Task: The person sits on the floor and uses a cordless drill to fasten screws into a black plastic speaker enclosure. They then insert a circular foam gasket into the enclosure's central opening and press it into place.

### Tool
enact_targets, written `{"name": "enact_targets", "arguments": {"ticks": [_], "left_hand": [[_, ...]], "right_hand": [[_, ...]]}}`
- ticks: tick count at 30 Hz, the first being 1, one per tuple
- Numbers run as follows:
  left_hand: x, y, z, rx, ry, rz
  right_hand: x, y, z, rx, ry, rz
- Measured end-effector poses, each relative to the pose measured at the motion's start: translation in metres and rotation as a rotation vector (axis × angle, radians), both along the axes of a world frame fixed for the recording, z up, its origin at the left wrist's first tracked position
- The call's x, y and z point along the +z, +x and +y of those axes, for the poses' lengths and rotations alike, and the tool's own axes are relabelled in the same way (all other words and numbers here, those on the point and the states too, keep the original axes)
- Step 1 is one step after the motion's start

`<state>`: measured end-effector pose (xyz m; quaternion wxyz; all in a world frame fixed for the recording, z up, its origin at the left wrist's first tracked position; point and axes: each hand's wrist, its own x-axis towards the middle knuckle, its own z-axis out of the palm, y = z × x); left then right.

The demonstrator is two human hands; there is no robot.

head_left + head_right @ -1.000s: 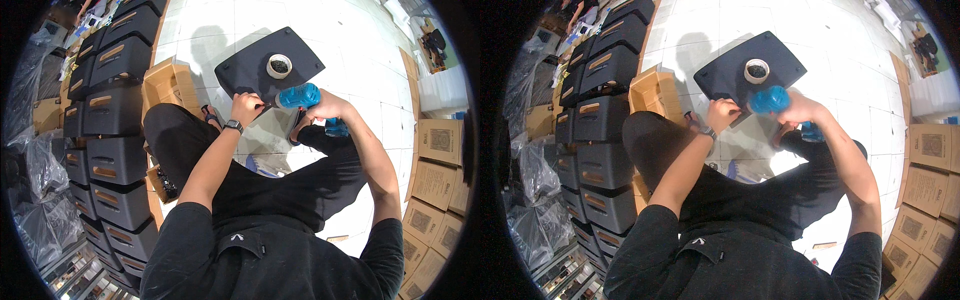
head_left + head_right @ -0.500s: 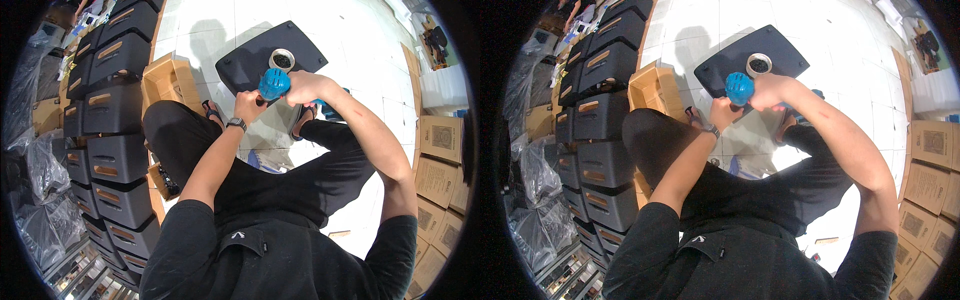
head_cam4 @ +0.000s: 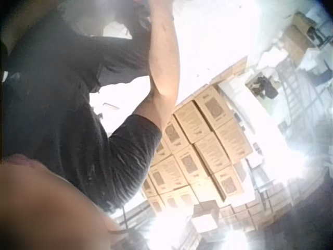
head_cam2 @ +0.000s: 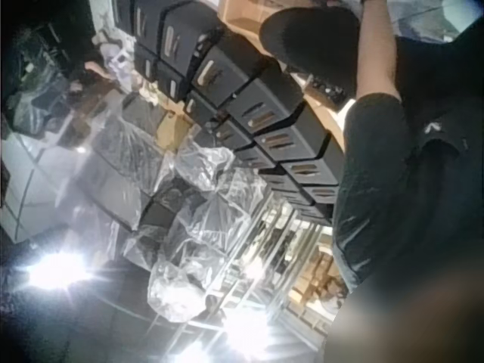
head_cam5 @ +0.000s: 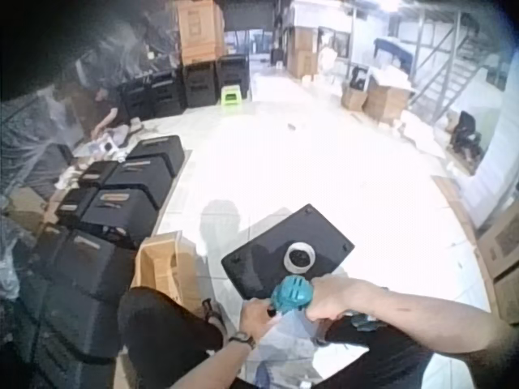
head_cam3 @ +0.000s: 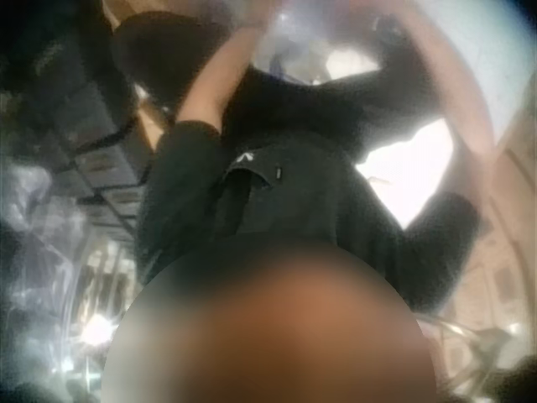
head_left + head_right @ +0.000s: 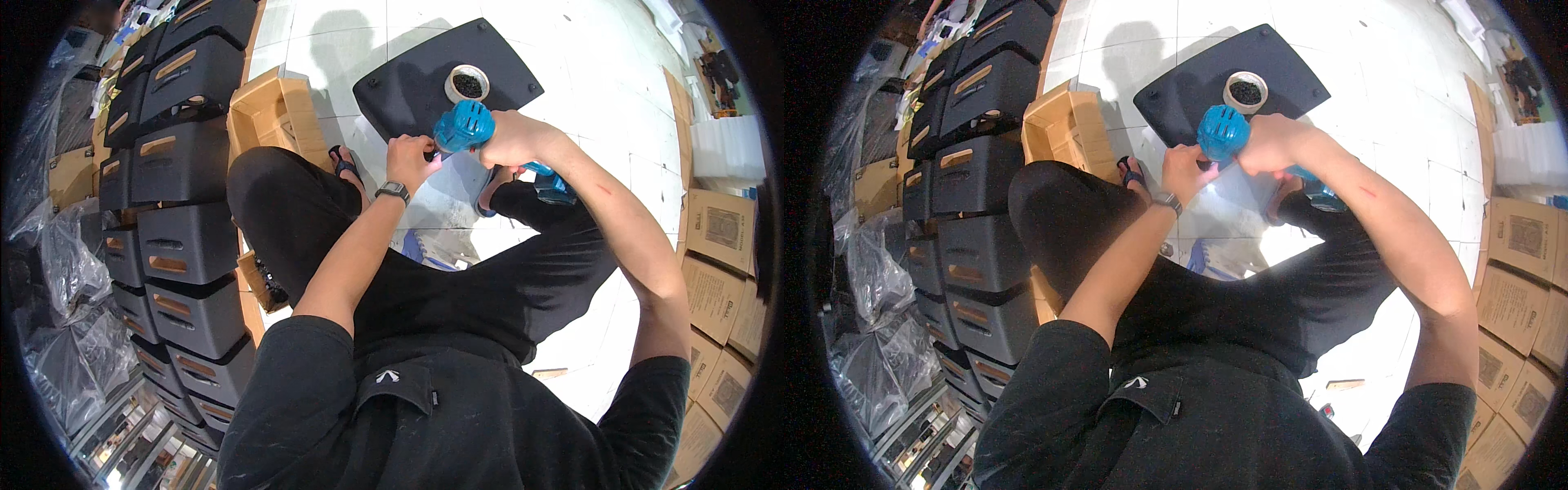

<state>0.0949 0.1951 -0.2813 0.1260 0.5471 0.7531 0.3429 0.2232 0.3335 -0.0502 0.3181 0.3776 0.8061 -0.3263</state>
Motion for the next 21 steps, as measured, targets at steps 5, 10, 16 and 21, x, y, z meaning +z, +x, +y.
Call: {"name": "enact_targets", "arguments": {"ticks": [5,10,16,21], "left_hand": [[-0.002,0.003,0.002,0.017,0.095,-0.007],[-0.007,0.003,0.001,0.034,0.154,-0.018],[-0.012,-0.002,0.001,0.000,0.091,-0.036],[-0.006,-0.002,0.000,-0.009,0.123,-0.079]], "right_hand": [[0.004,0.005,0.000,-0.034,-0.046,0.043],[0.003,0.003,0.000,-0.075,-0.058,0.038],[0.004,0.005,0.003,-0.060,-0.066,0.037],[0.004,0.004,0.002,-0.085,-0.098,0.026]]}}
